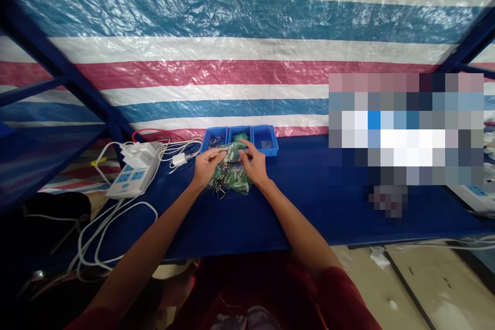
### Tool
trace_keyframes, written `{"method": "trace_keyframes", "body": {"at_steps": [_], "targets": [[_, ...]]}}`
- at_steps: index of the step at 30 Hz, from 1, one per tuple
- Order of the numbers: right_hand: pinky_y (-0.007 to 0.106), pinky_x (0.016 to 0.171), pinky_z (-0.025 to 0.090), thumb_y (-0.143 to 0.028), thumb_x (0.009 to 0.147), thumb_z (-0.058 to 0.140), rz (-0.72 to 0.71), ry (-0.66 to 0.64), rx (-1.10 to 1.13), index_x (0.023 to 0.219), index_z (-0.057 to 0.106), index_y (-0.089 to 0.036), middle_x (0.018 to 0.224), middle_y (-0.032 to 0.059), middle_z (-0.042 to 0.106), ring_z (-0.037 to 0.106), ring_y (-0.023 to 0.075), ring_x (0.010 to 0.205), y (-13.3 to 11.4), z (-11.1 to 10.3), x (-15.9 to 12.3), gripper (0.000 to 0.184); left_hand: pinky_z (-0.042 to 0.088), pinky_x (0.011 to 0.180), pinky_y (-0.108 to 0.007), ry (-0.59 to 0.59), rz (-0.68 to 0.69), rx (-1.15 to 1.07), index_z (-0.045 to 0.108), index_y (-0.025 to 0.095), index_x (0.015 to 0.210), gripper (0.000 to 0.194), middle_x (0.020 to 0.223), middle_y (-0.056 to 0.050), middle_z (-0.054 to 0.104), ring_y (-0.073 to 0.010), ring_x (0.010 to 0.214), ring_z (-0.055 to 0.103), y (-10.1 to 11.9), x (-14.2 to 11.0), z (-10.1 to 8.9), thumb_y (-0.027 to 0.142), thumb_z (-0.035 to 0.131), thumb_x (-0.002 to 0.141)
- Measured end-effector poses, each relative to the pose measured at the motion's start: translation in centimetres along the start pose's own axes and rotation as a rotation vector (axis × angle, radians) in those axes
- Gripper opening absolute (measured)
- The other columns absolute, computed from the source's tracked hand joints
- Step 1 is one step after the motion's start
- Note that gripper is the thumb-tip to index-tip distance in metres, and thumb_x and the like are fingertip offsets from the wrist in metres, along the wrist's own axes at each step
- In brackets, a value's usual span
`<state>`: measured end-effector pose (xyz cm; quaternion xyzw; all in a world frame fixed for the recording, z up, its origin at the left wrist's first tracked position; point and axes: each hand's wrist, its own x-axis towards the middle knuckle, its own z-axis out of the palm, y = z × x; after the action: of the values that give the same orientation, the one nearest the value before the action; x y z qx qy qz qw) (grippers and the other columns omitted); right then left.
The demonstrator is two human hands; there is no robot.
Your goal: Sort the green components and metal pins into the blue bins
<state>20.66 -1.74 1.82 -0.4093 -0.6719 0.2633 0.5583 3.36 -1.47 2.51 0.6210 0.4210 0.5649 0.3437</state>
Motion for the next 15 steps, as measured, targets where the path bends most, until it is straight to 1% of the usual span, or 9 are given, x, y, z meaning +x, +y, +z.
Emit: {"method": "trace_keyframes", "body": {"at_steps": [2, 4, 5, 6, 8, 10, 11, 13, 15], "targets": [[0.03, 0.073, 0.05, -0.041, 0.094, 0.046, -0.068, -0.028, -0.026, 0.117, 0.064, -0.023, 0.088, 0.0048, 0.064, 0.06, 0.0164, 0.077, 0.0, -0.3, 0.2, 0.035, 0.048, 0.053, -0.025, 0.01, -0.047, -0.063, 0.065, 0.016, 0.101, 0.04, 0.06, 0.002, 0.062, -0.0117, 0.048, 0.055, -0.1, 0.1, 0.0, 0.047, 0.071, 0.075], [0.032, 0.079, 0.05, -0.045, 0.09, 0.051, -0.134, -0.041, -0.085, 0.103, 0.069, -0.023, 0.106, 0.0086, 0.062, 0.059, 0.0197, 0.093, 0.0, -0.4, 0.3, 0.031, 0.048, 0.054, -0.025, -0.025, -0.07, -0.069, 0.059, 0.019, 0.114, 0.046, 0.055, 0.005, 0.058, -0.011, 0.046, 0.054, -0.1, 0.1, -0.1, 0.046, 0.069, 0.078], [0.033, 0.081, 0.05, -0.046, 0.089, 0.053, -0.143, -0.045, -0.11, 0.094, 0.07, -0.022, 0.107, 0.0095, 0.062, 0.059, 0.0209, 0.096, 0.1, -0.3, 0.4, 0.031, 0.048, 0.055, -0.025, -0.034, -0.059, -0.056, 0.059, 0.019, 0.114, 0.044, 0.055, 0.004, 0.058, -0.0113, 0.047, 0.055, -0.1, 0.1, -0.2, 0.048, 0.065, 0.081], [0.033, 0.081, 0.049, -0.047, 0.089, 0.052, -0.131, -0.049, -0.127, 0.087, 0.07, -0.021, 0.102, 0.0096, 0.063, 0.06, 0.0212, 0.093, 0.1, -0.3, 0.4, 0.032, 0.049, 0.058, -0.026, -0.038, -0.03, -0.033, 0.061, 0.019, 0.111, 0.041, 0.059, 0.002, 0.06, -0.0123, 0.053, 0.058, -0.1, 0.2, -0.2, 0.05, 0.06, 0.084], [0.032, 0.075, 0.049, -0.047, 0.091, 0.048, -0.059, -0.064, -0.13, 0.079, 0.067, -0.019, 0.081, 0.0066, 0.064, 0.06, 0.0191, 0.077, 0.2, -0.2, 0.3, 0.036, 0.05, 0.067, -0.027, -0.034, 0.065, 0.038, 0.067, 0.017, 0.096, 0.041, 0.073, -0.004, 0.065, -0.0154, 0.07, 0.063, -0.3, 0.2, -0.3, 0.055, 0.054, 0.086], [0.029, 0.065, 0.047, -0.048, 0.09, 0.048, 0.023, -0.096, -0.094, 0.078, 0.064, -0.018, 0.064, 0.0017, 0.059, 0.055, 0.0158, 0.061, 0.2, -0.1, 0.1, 0.036, 0.05, 0.069, -0.027, -0.047, 0.125, 0.107, 0.068, 0.016, 0.082, 0.042, 0.082, -0.006, 0.067, -0.017, 0.078, 0.063, -0.6, 0.2, -0.3, 0.057, 0.058, 0.083], [0.027, 0.061, 0.045, -0.049, 0.088, 0.05, 0.057, -0.114, -0.063, 0.077, 0.063, -0.018, 0.059, -0.0003, 0.056, 0.052, 0.0143, 0.056, 0.3, -0.1, 0.1, 0.035, 0.049, 0.065, -0.026, -0.061, 0.12, 0.126, 0.067, 0.016, 0.078, 0.04, 0.077, -0.005, 0.066, -0.0159, 0.072, 0.062, -0.8, 0.2, -0.3, 0.056, 0.062, 0.081], [0.025, 0.055, 0.043, -0.052, 0.084, 0.056, 0.122, -0.161, 0.029, 0.072, 0.061, -0.018, 0.053, -0.0029, 0.051, 0.049, 0.0124, 0.051, 0.4, -0.1, 0.1, 0.036, 0.044, 0.053, -0.024, -0.075, 0.068, 0.139, 0.066, 0.016, 0.076, 0.037, 0.059, 0.001, 0.058, -0.0116, 0.052, 0.054, -1.1, 0.0, -0.3, 0.052, 0.064, 0.08], [0.025, 0.05, 0.042, -0.054, 0.079, 0.061, 0.205, -0.215, 0.152, 0.067, 0.057, -0.018, 0.051, -0.0038, 0.05, 0.047, 0.0113, 0.047, 0.7, 0.0, 0.3, 0.037, 0.041, 0.049, -0.023, -0.026, 0.033, 0.143, 0.067, 0.016, 0.081, 0.033, 0.05, 0.004, 0.051, -0.0097, 0.044, 0.047, -1.0, -0.2, -0.3, 0.049, 0.062, 0.083]]}}
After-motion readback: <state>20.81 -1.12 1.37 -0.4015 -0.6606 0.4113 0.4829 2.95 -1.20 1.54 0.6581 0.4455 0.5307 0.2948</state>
